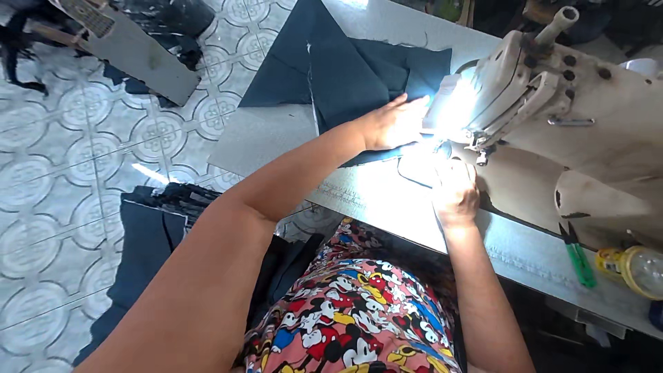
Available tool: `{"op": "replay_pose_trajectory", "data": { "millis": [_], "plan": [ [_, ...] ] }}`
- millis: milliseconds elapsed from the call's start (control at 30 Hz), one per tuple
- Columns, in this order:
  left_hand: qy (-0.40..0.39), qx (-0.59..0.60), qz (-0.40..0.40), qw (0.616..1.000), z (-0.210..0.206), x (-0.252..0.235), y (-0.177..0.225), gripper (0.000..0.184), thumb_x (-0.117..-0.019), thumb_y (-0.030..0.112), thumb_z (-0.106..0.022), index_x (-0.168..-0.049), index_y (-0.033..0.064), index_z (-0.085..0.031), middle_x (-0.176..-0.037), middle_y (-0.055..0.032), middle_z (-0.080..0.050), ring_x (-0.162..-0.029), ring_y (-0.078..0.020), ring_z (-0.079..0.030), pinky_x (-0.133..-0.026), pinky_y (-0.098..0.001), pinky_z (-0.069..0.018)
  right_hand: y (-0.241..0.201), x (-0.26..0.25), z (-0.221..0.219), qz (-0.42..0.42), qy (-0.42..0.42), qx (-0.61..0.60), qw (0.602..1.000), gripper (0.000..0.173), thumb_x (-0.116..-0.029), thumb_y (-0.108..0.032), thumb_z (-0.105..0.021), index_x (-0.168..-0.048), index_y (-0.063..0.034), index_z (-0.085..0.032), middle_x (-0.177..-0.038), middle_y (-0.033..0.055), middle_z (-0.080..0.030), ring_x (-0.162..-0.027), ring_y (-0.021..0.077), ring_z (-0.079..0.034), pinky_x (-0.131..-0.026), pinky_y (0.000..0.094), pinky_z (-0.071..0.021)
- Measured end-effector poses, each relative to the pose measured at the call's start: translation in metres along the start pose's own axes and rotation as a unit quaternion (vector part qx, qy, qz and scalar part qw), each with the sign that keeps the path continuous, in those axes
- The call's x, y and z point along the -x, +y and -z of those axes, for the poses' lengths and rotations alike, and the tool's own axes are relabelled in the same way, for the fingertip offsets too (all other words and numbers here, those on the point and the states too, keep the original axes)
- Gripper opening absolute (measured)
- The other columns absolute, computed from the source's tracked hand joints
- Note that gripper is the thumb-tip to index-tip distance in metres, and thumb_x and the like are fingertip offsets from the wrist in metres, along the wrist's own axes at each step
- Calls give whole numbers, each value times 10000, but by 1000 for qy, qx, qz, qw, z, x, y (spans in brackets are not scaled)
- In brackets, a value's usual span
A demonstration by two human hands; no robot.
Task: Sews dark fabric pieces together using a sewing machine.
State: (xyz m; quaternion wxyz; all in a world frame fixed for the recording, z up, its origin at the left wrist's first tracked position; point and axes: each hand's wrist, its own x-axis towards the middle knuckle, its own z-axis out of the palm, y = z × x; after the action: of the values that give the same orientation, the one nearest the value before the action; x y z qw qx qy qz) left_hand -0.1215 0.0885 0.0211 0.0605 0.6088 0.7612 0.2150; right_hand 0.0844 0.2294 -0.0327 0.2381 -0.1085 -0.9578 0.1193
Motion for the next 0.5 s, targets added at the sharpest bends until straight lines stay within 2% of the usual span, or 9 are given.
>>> {"op": "replay_pose_trajectory", "data": {
  "millis": [100, 167, 233, 300, 333, 400, 433, 467, 500],
  "plan": [
    [145, -87, -140, 976, 6, 28, -30, 265, -1074, 182, -500, -1205, 90, -711, -1367, -125, -655, -1420, -336, -492, -1207, -541, -328, 1, 1, -1, 3, 7, -14, 1000, 242, -1026, -169, -564, -1125, -45, -747, -1145, 179, -696, -1126, 365, -647, -914, 493, -540],
    [149, -103, -161, 970, 3, 55, -45, 247, -1074, 202, -516, -1163, 122, -732, -1315, -104, -686, -1391, -340, -522, -1190, -531, -358, 0, 2, 1, 8, 18, -25, 999, 248, -1019, -163, -559, -1120, -32, -744, -1149, 191, -712, -1136, 371, -661, -951, 497, -534],
    [107, -67, -99, 987, -14, 84, -38, 288, -1074, 254, -508, -1232, 172, -734, -1399, -75, -648, -1441, -346, -466, -1195, -578, -333, -5, 10, 12, 22, -2, -45, 999, 278, -1032, -156, -530, -1166, -5, -721, -1205, 214, -694, -1187, 374, -647, -1027, 505, -510],
    [78, -16, 17, 997, -29, 105, -1, 338, -1048, 290, -518, -1318, 200, -701, -1485, -66, -585, -1483, -359, -403, -1185, -650, -288, -20, 22, 18, 40, -3, -91, 995, 286, -1046, -174, -532, -1113, 27, -724, -1166, 246, -697, -1163, 387, -647, -1035, 507, -490],
    [74, 5, 76, 994, -34, 110, 23, 354, -1031, 281, -543, -1347, 212, -685, -1517, -61, -555, -1502, -362, -369, -1186, -676, -255, -29, 29, 18, 59, 0, -124, 991, 300, -1053, -202, -543, -1137, 13, -734, -1141, 245, -709, -1119, 382, -660, -1009, 506, -490],
    [72, 67, 158, 983, -42, 112, 68, 382, -1000, 187, -594, -1374, 196, -670, -1545, -82, -522, -1522, -390, -314, -1177, -714, -203, -39, 42, 15, 106, -30, -151, 982, 340, -1062, -268, -536, -1257, -57, -717, -1227, 200, -699, -1145, 342, -667, -1003, 482, -508],
    [81, 115, 170, 975, -43, 115, 83, 400, -984, 130, -601, -1377, 161, -668, -1534, -98, -532, -1519, -398, -314, -1171, -714, -196, -39, 45, 13, 123, -56, -141, 981, 353, -1064, -295, -540, -1266, -61, -708, -1268, 199, -689, -1171, 354, -665, -1010, 506, -507],
    [97, 168, 168, 967, -39, 121, 92, 412, -976, 77, -591, -1381, 114, -657, -1512, -106, -555, -1509, -372, -345, -1185, -667, -210, -37, 45, 11, 129, -80, -133, 979, 365, -1065, -314, -542, -1256, -49, -704, -1286, 211, -676, -1191, 376, -652, -1018, 535, -493],
    [122, 212, 161, 956, -30, 131, 96, 407, -970, 29, -580, -1369, 68, -655, -1481, -114, -584, -1480, -320, -414, -1207, -561, -269, -34, 45, 9, 124, -102, -129, 979, 378, -1066, -326, -540, -1256, -38, -695, -1304, 219, -660, -1216, 384, -632, -1032, 545, -477]
  ]
}}
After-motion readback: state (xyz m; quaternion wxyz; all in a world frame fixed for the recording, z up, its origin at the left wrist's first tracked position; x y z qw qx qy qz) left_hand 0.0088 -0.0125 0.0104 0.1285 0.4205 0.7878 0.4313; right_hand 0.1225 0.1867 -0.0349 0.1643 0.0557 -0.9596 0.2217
